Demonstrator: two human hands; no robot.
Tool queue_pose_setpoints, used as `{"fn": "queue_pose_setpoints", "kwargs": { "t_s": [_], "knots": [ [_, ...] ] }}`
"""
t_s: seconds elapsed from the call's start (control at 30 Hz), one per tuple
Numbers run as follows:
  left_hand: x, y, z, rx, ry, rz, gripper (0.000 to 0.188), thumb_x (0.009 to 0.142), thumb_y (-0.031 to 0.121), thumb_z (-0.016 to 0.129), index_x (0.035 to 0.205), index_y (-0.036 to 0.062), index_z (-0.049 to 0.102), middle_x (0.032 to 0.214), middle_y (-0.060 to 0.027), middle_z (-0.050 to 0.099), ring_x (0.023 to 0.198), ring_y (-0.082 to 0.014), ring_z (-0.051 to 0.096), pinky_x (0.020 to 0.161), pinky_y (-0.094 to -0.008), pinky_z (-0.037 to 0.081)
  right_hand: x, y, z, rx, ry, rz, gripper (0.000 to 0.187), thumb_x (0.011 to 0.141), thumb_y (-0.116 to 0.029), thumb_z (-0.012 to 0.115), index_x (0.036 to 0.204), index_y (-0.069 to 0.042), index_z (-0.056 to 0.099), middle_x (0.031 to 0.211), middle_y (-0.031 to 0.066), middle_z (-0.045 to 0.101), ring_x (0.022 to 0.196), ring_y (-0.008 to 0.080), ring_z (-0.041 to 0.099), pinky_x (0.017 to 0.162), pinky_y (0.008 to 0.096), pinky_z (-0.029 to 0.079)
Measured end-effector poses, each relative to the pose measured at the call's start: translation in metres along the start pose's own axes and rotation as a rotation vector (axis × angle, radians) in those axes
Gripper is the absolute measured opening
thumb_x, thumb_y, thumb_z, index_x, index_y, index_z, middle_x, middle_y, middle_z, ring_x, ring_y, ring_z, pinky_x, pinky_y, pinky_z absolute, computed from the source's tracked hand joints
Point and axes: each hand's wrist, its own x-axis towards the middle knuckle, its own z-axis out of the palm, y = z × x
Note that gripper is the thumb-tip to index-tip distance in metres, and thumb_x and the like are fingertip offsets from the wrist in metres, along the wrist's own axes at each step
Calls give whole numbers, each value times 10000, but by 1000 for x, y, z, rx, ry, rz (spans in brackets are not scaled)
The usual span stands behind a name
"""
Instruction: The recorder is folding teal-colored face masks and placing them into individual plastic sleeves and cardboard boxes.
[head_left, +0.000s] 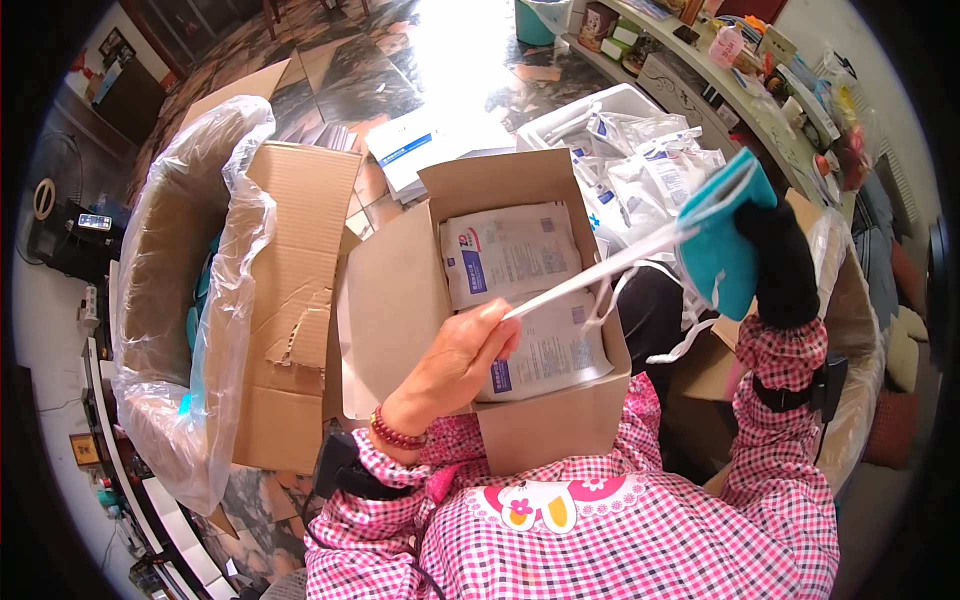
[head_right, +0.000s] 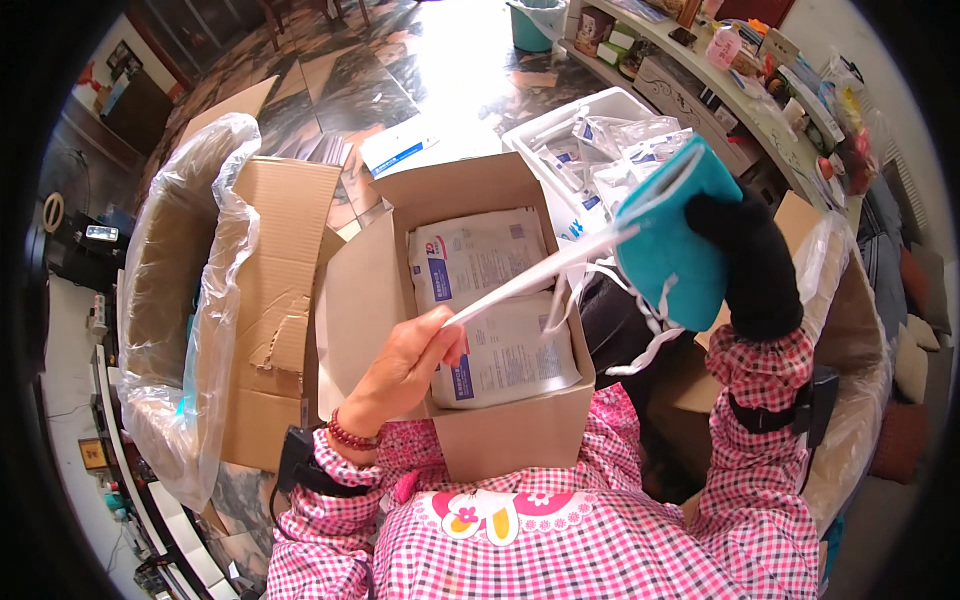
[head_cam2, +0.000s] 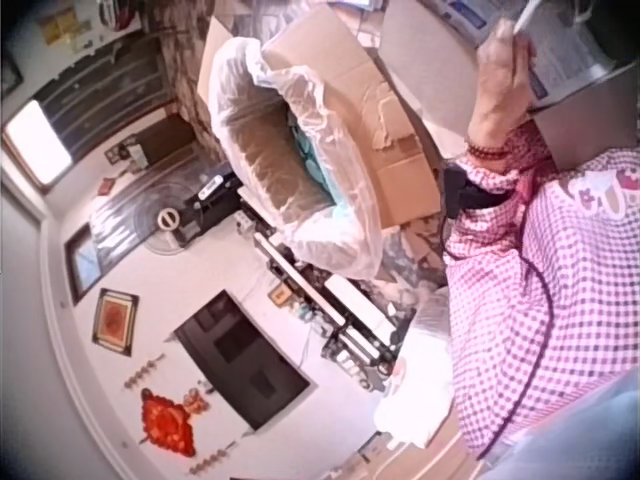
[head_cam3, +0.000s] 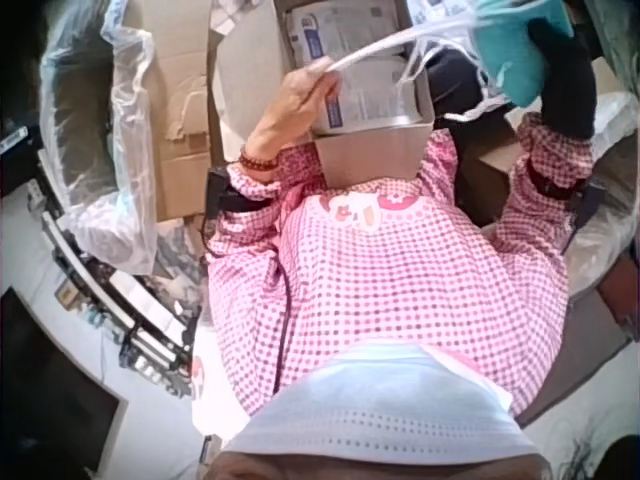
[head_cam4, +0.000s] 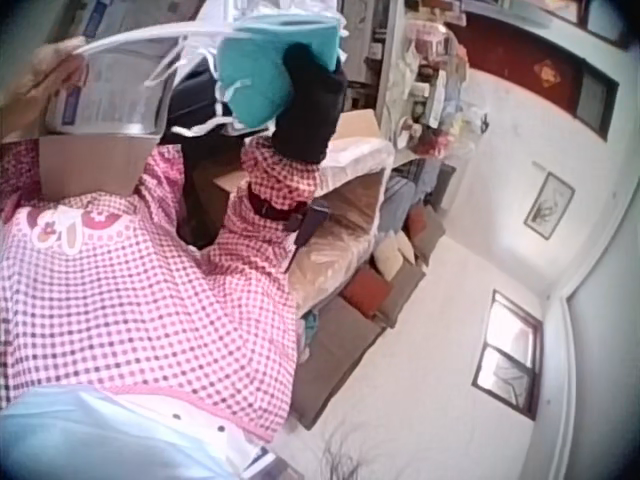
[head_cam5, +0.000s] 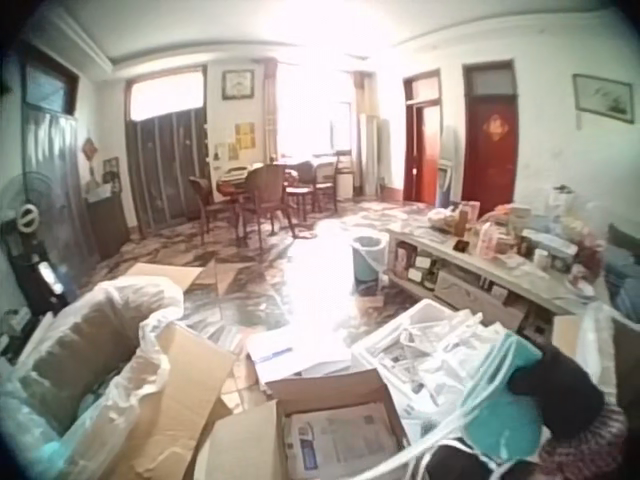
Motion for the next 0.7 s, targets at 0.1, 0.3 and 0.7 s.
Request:
{"fn": "queue_pose_setpoints", "kwargs": {
  "t_s": [0.1, 0.3, 0.7],
  "knots": [
    [0, 8, 5, -14, -62, -50, 207, 1070, 108, 439, 930, -14, 532, 747, -67, 523, 648, -165, 514, 620, -302, 453, -34, -17, 42, 708, -332, 96, 477, 925, -366, 682, 1190, 29, 650, 1016, 137, 729, 849, 214, 717, 666, 306, 594],
    [15, 20, 19, 154, -121, 210, 92, 947, 57, 565, 1021, 24, 523, 847, -192, 617, 810, -418, 612, 687, -460, 473, -28, 36, 64, 18, -515, 342, 383, 898, -270, 718, 1158, 6, 674, 971, 96, 737, 787, 177, 712, 641, 305, 575],
    [6, 32, 15, 626, -273, 208, 114, 958, 121, 589, 999, 25, 543, 843, -128, 618, 782, -329, 657, 672, -410, 535, -14, 29, 87, -478, -619, 138, 480, 766, -256, 808, 1160, -20, 670, 993, 153, 709, 874, 232, 701, 803, 366, 555]
  ]
}}
